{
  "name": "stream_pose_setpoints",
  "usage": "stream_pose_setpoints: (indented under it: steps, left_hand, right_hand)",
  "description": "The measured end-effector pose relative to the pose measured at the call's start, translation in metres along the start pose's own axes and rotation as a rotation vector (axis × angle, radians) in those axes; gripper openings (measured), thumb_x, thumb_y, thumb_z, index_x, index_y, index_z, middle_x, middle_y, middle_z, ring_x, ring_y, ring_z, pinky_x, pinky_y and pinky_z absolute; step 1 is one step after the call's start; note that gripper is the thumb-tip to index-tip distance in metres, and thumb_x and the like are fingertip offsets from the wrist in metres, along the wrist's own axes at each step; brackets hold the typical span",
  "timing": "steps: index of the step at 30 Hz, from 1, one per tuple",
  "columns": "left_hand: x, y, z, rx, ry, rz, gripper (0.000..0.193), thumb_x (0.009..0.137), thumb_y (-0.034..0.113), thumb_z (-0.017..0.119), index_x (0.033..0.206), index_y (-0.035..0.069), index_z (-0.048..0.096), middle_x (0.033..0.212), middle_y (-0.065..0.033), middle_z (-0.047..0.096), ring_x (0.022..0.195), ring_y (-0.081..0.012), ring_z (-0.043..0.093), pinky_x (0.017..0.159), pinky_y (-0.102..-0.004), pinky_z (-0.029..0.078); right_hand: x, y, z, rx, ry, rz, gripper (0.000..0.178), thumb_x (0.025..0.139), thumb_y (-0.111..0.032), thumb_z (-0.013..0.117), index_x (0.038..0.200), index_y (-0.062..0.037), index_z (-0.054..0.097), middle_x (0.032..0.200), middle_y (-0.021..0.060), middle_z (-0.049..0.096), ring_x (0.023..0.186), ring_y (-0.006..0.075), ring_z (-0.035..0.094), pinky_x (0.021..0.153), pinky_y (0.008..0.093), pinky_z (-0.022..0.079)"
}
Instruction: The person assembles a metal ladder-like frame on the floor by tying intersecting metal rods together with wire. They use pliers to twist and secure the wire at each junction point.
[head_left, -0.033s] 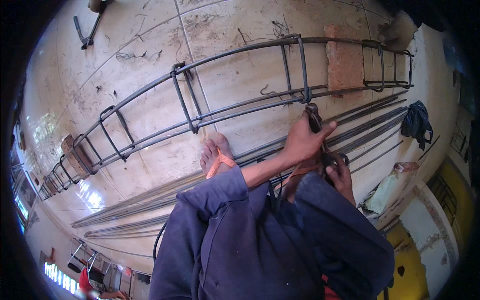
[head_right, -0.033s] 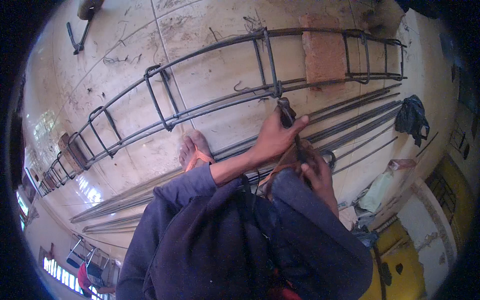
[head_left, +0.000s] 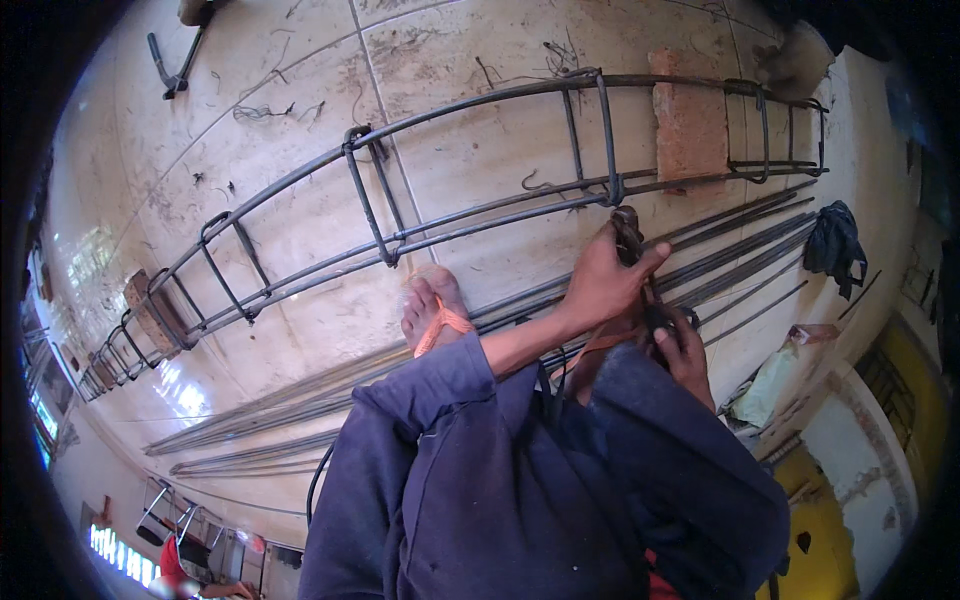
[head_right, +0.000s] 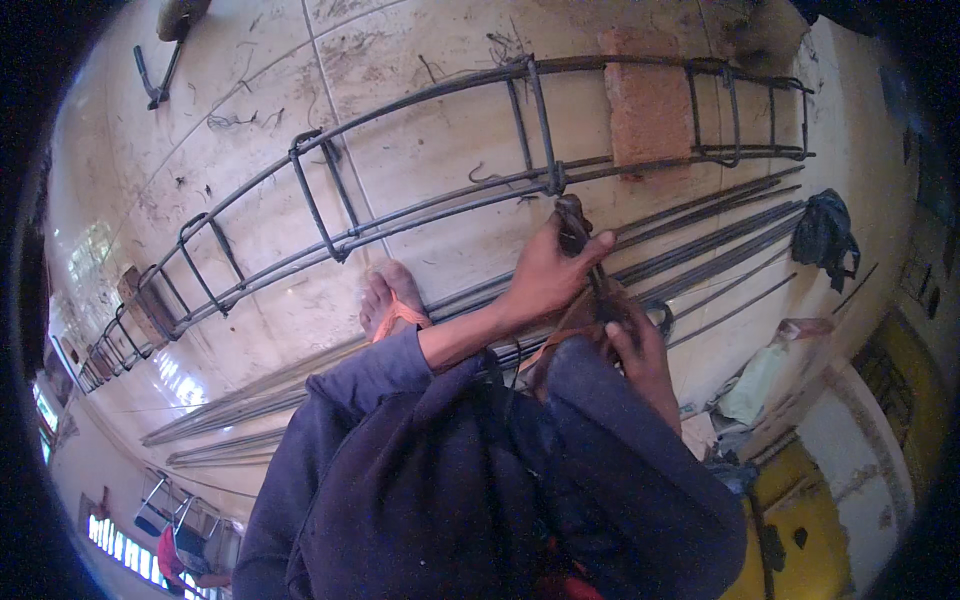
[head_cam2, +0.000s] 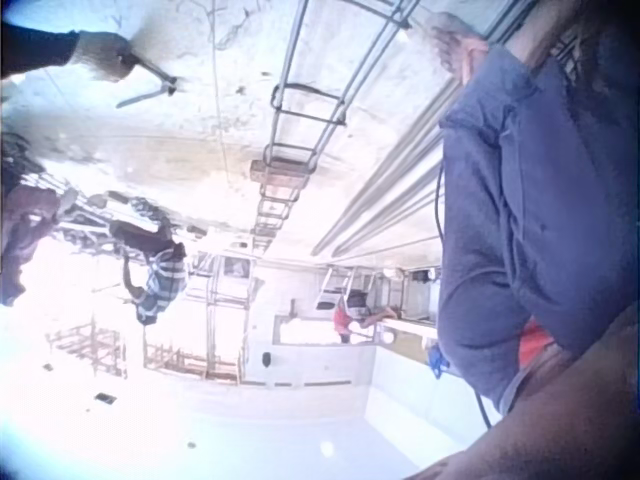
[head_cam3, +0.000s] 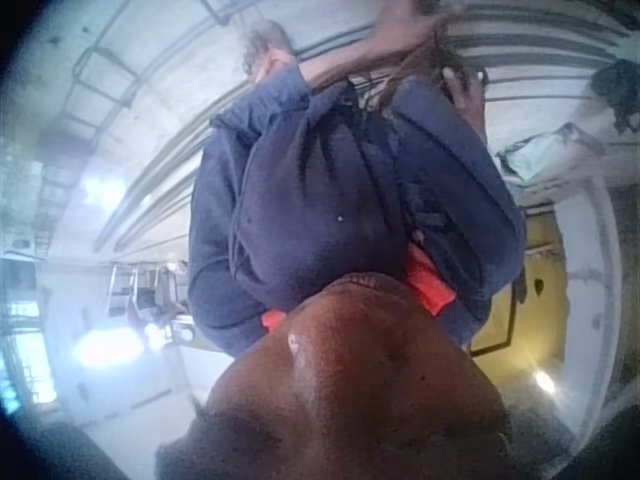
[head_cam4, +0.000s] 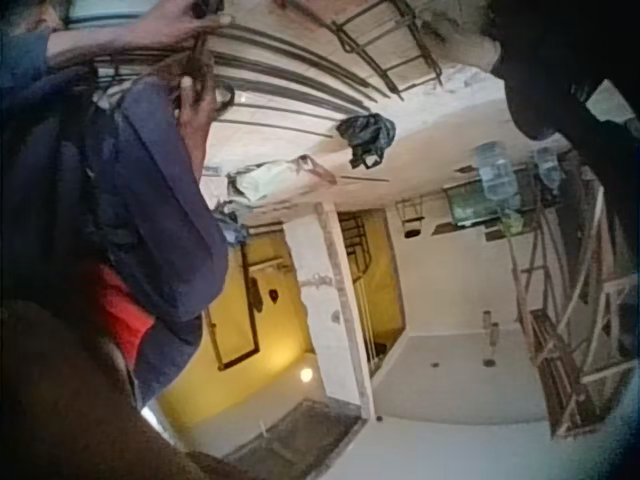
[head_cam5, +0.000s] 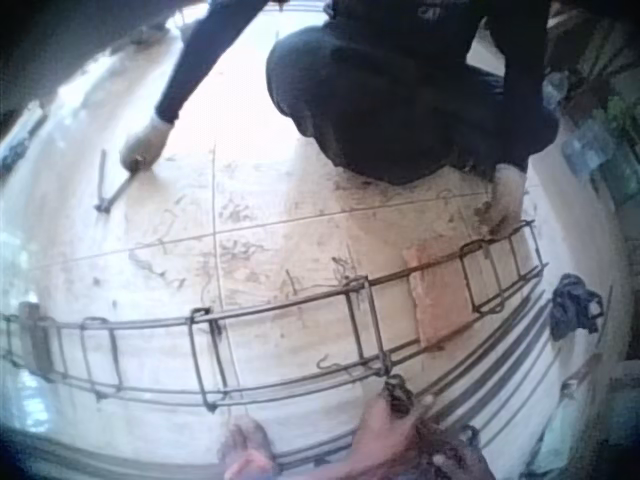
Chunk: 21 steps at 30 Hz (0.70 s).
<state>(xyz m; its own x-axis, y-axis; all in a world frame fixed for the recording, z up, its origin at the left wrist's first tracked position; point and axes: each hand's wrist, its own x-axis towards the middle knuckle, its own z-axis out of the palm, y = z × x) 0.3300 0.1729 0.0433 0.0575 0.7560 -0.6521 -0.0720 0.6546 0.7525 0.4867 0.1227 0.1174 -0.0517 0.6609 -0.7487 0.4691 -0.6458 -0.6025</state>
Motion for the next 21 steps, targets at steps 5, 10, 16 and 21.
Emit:
stream_pose_setpoints:
  steps: [5, 10, 16, 21]
  left_hand:
    - [0.001, -0.015, -0.005, 0.023, 0.027, 0.190, 0.048, 0.079, 0.040, 0.065, 0.095, -0.005, 0.057, 0.083, -0.0243, 0.058, 0.077, -0.0350, 0.059, 0.068, -0.0411, 0.045]
    - [0.001, -0.012, -0.014, 0.004, -0.030, 0.160, 0.043, 0.082, 0.036, 0.063, 0.093, -0.006, 0.059, 0.063, -0.0214, 0.056, 0.061, -0.0319, 0.058, 0.058, -0.0403, 0.043]
    - [-0.007, 0.012, -0.039, 0.164, -0.048, 0.087, 0.038, 0.084, 0.033, 0.060, 0.090, -0.004, 0.062, 0.053, -0.0193, 0.052, 0.052, -0.0312, 0.055, 0.053, -0.0395, 0.041]
    - [0.001, -0.001, -0.052, 0.175, -0.088, 0.155, 0.034, 0.087, 0.030, 0.055, 0.092, -0.003, 0.062, 0.070, -0.0200, 0.060, 0.065, -0.0274, 0.059, 0.062, -0.0368, 0.044]
  right_hand:
    - [0.010, -0.007, -0.010, -0.628, -0.029, -0.103, 0.043, 0.089, -0.023, 0.047, 0.125, -0.0011, 0.042, 0.085, 0.0256, 0.059, 0.078, 0.0397, 0.060, 0.067, 0.0454, 0.045]
    - [0.011, -0.025, -0.014, -0.535, -0.044, -0.028, 0.040, 0.091, -0.020, 0.045, 0.127, -0.0021, 0.041, 0.098, 0.0252, 0.060, 0.092, 0.0416, 0.058, 0.078, 0.0450, 0.045]
    - [0.012, -0.024, -0.017, -0.404, -0.125, -0.011, 0.041, 0.092, -0.019, 0.042, 0.129, -0.0015, 0.039, 0.111, 0.0244, 0.056, 0.106, 0.0374, 0.054, 0.088, 0.0406, 0.041]
    - [0.012, -0.017, -0.014, -0.280, -0.116, -0.053, 0.043, 0.091, -0.016, 0.044, 0.131, -0.0018, 0.037, 0.120, 0.0201, 0.053, 0.113, 0.0294, 0.051, 0.094, 0.0364, 0.039]
